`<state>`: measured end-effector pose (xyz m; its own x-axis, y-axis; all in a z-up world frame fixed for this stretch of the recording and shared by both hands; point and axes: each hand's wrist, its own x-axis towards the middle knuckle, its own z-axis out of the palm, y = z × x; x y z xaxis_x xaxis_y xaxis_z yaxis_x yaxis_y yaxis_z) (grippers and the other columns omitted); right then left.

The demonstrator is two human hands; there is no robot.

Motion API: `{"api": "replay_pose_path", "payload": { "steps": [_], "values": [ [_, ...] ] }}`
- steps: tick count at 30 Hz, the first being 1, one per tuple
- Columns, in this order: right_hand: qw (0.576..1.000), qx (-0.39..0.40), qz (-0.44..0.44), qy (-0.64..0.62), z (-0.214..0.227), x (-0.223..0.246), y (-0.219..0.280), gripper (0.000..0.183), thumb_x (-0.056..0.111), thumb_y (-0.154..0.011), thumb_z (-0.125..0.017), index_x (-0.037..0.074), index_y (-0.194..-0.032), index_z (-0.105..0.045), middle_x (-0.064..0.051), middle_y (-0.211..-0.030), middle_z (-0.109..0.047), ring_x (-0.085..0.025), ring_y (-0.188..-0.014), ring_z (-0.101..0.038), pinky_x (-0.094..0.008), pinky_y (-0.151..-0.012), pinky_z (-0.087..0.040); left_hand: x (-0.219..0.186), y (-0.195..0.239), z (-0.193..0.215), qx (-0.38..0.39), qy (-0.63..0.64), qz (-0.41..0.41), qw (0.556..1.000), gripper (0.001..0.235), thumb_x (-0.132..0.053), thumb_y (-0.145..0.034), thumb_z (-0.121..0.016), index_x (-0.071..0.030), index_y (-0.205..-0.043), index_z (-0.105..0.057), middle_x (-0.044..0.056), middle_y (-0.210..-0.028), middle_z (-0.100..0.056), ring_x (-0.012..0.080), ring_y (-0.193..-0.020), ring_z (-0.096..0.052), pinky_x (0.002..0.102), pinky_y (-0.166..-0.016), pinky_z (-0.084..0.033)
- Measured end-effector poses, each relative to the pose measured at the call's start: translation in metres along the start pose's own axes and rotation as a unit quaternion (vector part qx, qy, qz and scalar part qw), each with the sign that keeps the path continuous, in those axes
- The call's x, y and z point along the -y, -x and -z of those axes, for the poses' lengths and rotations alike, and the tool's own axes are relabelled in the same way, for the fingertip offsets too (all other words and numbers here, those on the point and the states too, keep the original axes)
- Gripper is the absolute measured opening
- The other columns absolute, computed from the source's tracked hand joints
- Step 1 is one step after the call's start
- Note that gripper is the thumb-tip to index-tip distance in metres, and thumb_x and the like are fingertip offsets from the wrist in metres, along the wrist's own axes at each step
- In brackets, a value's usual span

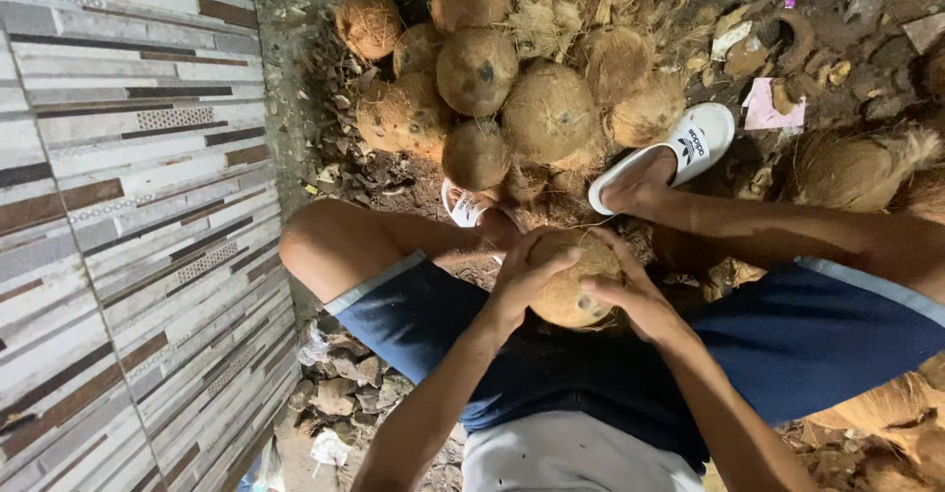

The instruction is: The person sits cross-legged on the floor and peels the fibrous husk off several coconuts by hand. They repeatedly pull away strands of husk and discard them onto the floor, working through a pile of coconuts.

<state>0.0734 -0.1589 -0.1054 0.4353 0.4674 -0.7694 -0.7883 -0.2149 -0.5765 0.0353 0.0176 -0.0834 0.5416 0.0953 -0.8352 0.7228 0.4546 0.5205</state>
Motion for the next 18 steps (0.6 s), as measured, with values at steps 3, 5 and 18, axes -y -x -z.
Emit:
{"api": "replay_pose_path", "payload": {
  "steps": [3, 5, 18],
  "values": [
    [0.995, -0.07, 0.069, -0.007, 0.0, -0.002, 0.004, 0.094, 0.007, -0.067, -0.083, 0.009, -0.15, -0.038, -0.03, -0.141, -0.043, -0.05, -0.132, -0.041, -0.067, -0.102, -0.038, -0.004, 0.015, -0.018, -0.004, 0.029, 0.0, 1.0, 0.102, -0.055, -0.064, -0.086, -0.006, -0.144, -0.048, 0.033, -0.132, -0.04, 0.0484, -0.128, -0.044, 0.057, -0.11, -0.034],
    [0.991, -0.087, 0.098, -0.001, -0.007, 0.009, 0.007, 0.097, 0.0, -0.063, -0.082, 0.006, -0.149, -0.039, -0.026, -0.137, -0.047, -0.043, -0.128, -0.046, -0.061, -0.101, -0.042, -0.021, 0.028, -0.033, -0.007, 0.032, -0.023, 0.999, 0.103, -0.055, -0.065, -0.084, -0.006, -0.146, -0.045, 0.033, -0.137, -0.036, 0.0506, -0.132, -0.038, 0.061, -0.112, -0.028],
    [0.952, -0.174, 0.232, 0.099, -0.046, 0.056, -0.024, 0.098, 0.0, -0.062, -0.089, -0.001, -0.146, -0.039, -0.031, -0.135, -0.039, -0.048, -0.131, -0.041, -0.067, -0.103, -0.036, -0.057, -0.004, 0.0, -0.026, -0.149, -0.129, 0.98, 0.112, -0.048, -0.065, -0.081, -0.001, -0.153, -0.03, 0.037, -0.143, -0.04, 0.0564, -0.137, -0.036, 0.065, -0.114, -0.025]
  ]
}}
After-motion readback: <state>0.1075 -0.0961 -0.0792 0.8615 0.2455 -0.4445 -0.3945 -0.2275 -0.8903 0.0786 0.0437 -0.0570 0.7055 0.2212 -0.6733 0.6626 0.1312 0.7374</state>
